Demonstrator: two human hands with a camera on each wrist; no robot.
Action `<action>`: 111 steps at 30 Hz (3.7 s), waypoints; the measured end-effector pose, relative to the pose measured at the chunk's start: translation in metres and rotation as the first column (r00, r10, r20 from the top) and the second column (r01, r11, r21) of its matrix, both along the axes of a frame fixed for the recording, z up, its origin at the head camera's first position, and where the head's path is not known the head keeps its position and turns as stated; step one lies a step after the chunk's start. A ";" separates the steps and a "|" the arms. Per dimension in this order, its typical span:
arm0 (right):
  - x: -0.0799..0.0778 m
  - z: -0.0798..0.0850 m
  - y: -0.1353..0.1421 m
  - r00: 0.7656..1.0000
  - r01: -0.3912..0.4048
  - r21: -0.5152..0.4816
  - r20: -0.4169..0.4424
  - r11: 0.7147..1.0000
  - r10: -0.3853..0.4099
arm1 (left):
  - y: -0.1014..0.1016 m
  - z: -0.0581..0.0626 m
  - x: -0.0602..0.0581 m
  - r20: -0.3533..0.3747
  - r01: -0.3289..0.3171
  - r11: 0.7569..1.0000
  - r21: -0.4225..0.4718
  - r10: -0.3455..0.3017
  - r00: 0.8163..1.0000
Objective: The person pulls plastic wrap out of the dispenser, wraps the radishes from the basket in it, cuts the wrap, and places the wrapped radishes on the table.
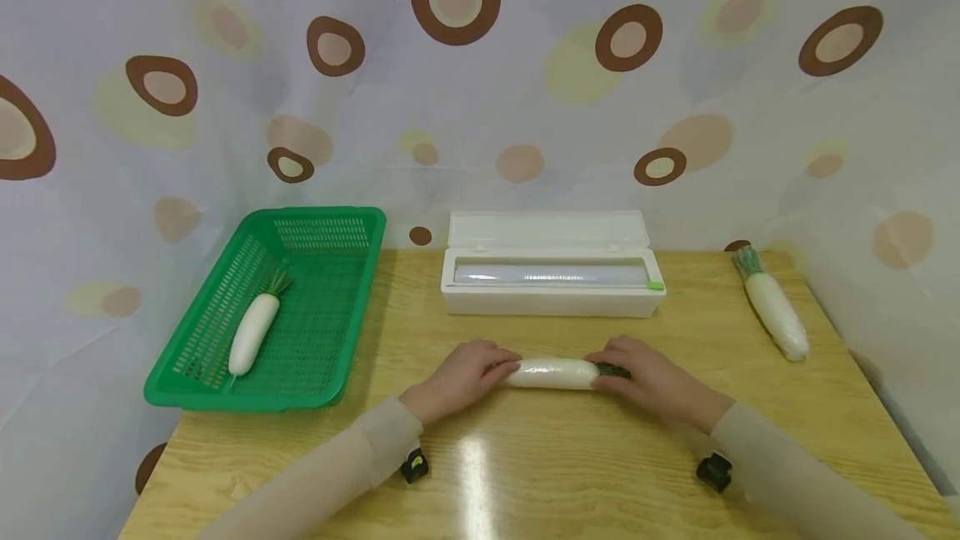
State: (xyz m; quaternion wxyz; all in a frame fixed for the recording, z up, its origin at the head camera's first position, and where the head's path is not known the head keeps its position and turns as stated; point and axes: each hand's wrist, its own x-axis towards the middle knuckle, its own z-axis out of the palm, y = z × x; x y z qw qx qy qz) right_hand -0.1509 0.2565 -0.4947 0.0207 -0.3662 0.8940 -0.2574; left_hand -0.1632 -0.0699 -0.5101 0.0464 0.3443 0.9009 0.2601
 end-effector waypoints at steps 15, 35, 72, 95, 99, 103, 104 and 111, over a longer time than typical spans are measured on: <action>-0.006 0.001 -0.007 0.979 0.062 0.092 -0.201 0.994 -0.042 | 0.005 0.003 -0.004 -0.060 -0.040 0.995 -0.093 0.034 0.998; -0.007 0.008 -0.005 0.986 -0.073 0.144 -0.140 0.987 0.093 | -0.008 0.003 -0.003 -0.025 0.089 0.981 -0.173 -0.095 0.995; 0.011 -0.005 0.005 0.937 -0.001 0.210 -0.342 0.978 0.074 | -0.017 0.001 0.006 -0.207 0.023 0.980 -0.197 -0.065 0.976; 0.010 -0.001 0.004 0.994 -0.108 0.060 0.035 0.992 0.106 | -0.022 -0.001 0.010 -0.004 0.141 0.979 -0.149 -0.143 0.990; 0.005 -0.003 0.006 0.996 -0.083 0.017 0.031 0.996 0.083 | -0.020 0.000 0.007 0.007 0.116 0.989 -0.094 -0.116 0.993; 0.002 -0.006 0.005 0.991 -0.072 -0.040 -0.114 0.997 0.067 | -0.019 0.001 0.004 0.008 0.097 0.991 -0.087 -0.096 0.995; 0.002 -0.007 0.005 0.985 -0.072 -0.047 -0.161 0.996 0.063 | -0.019 0.001 0.003 0.001 0.093 0.991 -0.094 -0.093 0.996; 0.004 -0.007 0.000 0.955 -0.044 0.003 -0.293 0.999 0.042 | -0.016 0.002 0.002 -0.005 0.047 0.999 -0.022 -0.047 0.999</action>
